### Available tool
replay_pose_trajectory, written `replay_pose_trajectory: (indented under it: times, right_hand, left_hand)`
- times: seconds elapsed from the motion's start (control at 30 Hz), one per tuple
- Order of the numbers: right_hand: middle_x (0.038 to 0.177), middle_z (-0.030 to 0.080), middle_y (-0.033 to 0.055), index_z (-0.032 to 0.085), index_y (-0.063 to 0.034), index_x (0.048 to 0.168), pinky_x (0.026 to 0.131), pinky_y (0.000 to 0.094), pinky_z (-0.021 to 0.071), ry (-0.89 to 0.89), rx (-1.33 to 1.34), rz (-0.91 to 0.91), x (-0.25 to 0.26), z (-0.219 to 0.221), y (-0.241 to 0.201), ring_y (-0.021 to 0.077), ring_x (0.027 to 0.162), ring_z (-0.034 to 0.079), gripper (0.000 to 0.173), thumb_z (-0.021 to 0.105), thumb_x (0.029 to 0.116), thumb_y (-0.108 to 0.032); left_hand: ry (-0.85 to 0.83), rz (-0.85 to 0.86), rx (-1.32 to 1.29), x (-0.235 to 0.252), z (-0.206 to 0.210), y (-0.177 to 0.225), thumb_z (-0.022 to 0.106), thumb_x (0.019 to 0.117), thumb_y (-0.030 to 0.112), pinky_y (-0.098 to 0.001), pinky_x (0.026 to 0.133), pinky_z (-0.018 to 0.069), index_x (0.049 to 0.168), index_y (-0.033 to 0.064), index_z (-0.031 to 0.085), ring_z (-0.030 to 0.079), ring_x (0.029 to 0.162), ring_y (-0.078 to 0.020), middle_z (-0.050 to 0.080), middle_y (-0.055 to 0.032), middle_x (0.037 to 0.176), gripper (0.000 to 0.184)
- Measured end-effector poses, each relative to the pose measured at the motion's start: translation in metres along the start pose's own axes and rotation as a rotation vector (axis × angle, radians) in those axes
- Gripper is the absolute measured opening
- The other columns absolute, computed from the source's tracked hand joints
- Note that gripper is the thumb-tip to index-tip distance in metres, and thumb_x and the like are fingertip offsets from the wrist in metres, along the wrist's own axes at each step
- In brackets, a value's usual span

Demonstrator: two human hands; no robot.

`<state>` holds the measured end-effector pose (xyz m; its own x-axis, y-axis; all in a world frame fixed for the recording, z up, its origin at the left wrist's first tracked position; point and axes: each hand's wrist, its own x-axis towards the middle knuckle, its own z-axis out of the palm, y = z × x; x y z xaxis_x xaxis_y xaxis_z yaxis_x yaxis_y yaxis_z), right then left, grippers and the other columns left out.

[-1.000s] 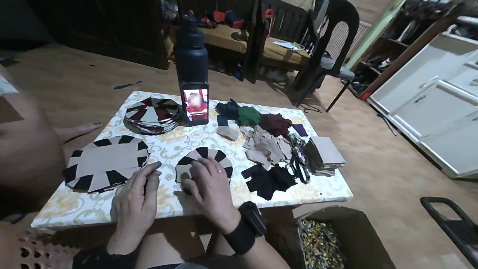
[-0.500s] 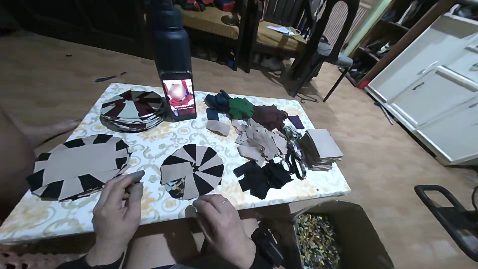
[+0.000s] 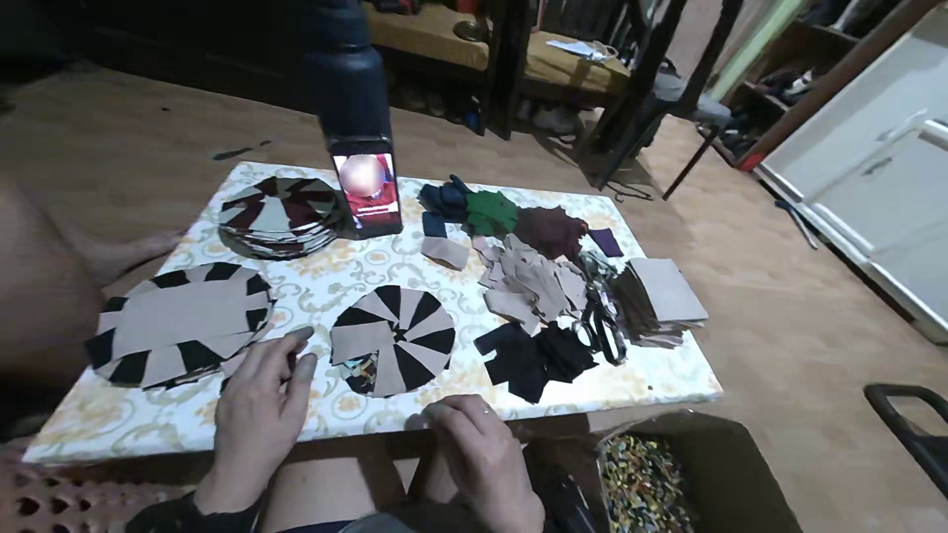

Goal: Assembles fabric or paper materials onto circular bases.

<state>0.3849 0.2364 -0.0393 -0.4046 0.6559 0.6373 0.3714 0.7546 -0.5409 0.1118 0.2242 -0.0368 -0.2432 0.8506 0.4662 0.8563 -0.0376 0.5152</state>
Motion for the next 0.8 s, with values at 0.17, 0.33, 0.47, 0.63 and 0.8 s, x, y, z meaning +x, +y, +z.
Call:
replay_pose_trajectory:
  times: [0.17, 0.33, 0.47, 0.63, 0.8]
  right_hand:
    - [0.104, 0.072, 0.0137, 0.074, -0.0014, 0.107, 0.087, 0.0307, 0.0594, 0.097, -0.144, 0.051, 0.014, -0.022, 0.022, 0.0216, 0.098, 0.07, 0.016, 0.064, 0.0941, -0.004]
    - [0.108, 0.07, 0.0168, 0.073, -0.0021, 0.112, 0.083, 0.0404, 0.0599, 0.016, -0.369, 0.205, 0.042, -0.029, 0.039, 0.0305, 0.099, 0.07, 0.02, 0.065, 0.094, -0.007]
    - [0.099, 0.07, 0.0182, 0.074, -0.0027, 0.107, 0.077, 0.0487, 0.0573, -0.116, -0.501, 0.284, 0.054, -0.018, 0.051, 0.0379, 0.094, 0.069, 0.018, 0.064, 0.0918, -0.005]
    - [0.102, 0.073, 0.0138, 0.074, -0.0039, 0.109, 0.081, 0.0428, 0.0596, 0.043, -0.295, 0.305, 0.057, -0.03, 0.056, 0.0275, 0.093, 0.071, 0.02, 0.061, 0.0947, -0.006]
    - [0.096, 0.071, 0.0066, 0.058, 0.0099, 0.122, 0.068, 0.02, 0.0562, 0.344, 0.391, 0.342, 0.059, -0.044, 0.038, 0.0045, 0.078, 0.066, 0.028, 0.06, 0.0965, -0.001]
  left_hand:
    - [0.001, 0.004, 0.002, 0.001, 0.003, 0.002, 0.043, 0.1052, 0.03, -0.0539, 0.074, 0.053, 0.132, 0.0018, 0.064, 0.065, 0.088, -0.0344, 0.067, -0.0217, 0.112, 0.044]
    - [0.003, 0.016, 0.017, 0.0, 0.003, 0.001, 0.044, 0.1046, 0.032, -0.0539, 0.076, 0.0533, 0.131, 0.0017, 0.064, 0.065, 0.09, -0.0355, 0.067, -0.0215, 0.113, 0.045]
    - [0.009, -0.005, 0.02, -0.001, 0.003, 0.0, 0.046, 0.1045, 0.033, -0.0535, 0.077, 0.0541, 0.131, 0.0016, 0.064, 0.066, 0.091, -0.0347, 0.067, -0.0209, 0.114, 0.045]
    - [0.146, 0.01, -0.114, -0.002, 0.004, -0.001, 0.053, 0.1019, 0.03, -0.0338, 0.068, 0.0509, 0.129, 0.0013, 0.065, 0.06, 0.081, -0.0197, 0.065, -0.0183, 0.11, 0.041]
    - [0.439, 0.272, -0.117, -0.014, 0.0, 0.005, 0.062, 0.0992, 0.033, -0.0425, 0.092, 0.0451, 0.106, 0.0097, 0.069, 0.063, 0.106, -0.0262, 0.07, -0.0142, 0.11, 0.026]
